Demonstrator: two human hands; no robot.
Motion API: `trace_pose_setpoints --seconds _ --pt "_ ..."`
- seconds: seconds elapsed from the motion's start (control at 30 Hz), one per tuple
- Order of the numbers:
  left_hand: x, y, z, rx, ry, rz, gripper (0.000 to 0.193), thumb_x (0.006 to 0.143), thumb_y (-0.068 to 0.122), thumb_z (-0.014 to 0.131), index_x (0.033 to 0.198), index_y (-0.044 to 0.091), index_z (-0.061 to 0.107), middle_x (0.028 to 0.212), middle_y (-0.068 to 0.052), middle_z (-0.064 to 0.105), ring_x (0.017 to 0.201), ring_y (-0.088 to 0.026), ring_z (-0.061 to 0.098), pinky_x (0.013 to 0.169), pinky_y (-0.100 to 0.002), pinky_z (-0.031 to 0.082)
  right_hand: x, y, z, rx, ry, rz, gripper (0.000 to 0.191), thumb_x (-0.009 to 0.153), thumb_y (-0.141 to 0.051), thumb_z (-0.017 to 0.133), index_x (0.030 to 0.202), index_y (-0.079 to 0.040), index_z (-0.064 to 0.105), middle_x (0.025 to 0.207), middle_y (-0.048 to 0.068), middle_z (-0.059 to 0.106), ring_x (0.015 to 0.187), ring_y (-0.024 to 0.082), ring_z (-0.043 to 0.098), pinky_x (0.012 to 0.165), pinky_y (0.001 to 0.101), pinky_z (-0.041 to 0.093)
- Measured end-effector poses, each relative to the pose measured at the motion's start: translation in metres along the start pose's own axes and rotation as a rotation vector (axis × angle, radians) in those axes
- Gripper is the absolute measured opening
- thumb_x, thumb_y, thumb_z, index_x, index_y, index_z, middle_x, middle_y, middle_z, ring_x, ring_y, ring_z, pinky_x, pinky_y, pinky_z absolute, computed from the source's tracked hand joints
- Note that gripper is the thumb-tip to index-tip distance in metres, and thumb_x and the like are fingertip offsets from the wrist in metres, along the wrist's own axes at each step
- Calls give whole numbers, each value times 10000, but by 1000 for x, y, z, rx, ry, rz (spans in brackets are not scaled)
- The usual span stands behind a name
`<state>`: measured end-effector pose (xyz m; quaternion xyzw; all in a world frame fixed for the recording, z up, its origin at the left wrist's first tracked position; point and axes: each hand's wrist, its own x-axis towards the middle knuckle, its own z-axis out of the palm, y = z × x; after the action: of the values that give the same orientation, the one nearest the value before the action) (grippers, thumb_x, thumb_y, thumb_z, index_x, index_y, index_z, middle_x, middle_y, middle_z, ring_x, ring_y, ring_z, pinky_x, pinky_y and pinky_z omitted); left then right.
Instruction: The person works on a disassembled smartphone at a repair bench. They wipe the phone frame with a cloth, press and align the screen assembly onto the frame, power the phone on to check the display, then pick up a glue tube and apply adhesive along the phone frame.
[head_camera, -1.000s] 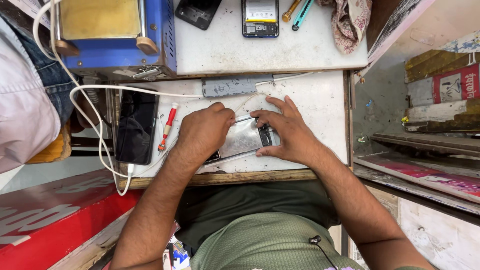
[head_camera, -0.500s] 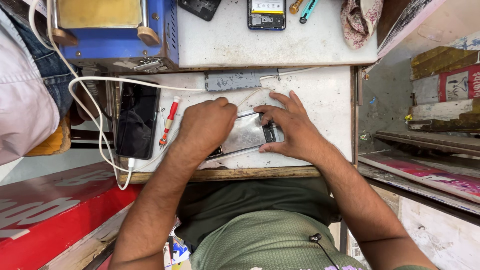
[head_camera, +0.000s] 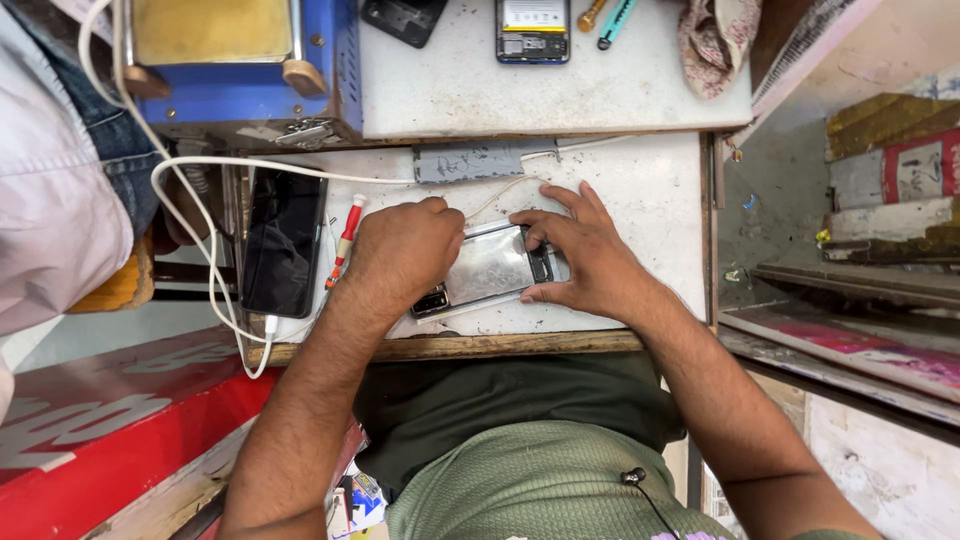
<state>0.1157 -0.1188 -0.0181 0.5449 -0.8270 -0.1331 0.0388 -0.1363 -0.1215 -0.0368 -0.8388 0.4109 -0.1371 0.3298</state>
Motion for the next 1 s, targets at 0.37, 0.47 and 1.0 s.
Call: trace_pose_setpoints --seconds 0.37,0.47,1.0 --pt "-3 -6 -2 -59 -10 -34 159 918 258 683 891 113 744 874 -68 696 762 -318 710 646 -479 572 0 -2 -3 -8 -3 -7 582 590 -349 966 995 -138 605 1422 -21 608 1508 341 321 1251 643 106" --pt "0 -4 -1 -85 -20 -2 168 915 266 688 891 112 748 886 -70 697 780 -319 708 665 -476 573 -1 -2 -3 -4 -9 -5 594 601 -348 975 1009 -130 603 1430 1 598 1503 351 309 1241 649 95" --pt "3 -4 5 -111 41 32 150 908 246 699 868 105 736 867 -83 694 739 -339 705 631 -487 565 -1 1 -1 8 -5 15 601 577 -362 972 997 -131 610 1404 -14 615 1502 325 327 1255 635 104"
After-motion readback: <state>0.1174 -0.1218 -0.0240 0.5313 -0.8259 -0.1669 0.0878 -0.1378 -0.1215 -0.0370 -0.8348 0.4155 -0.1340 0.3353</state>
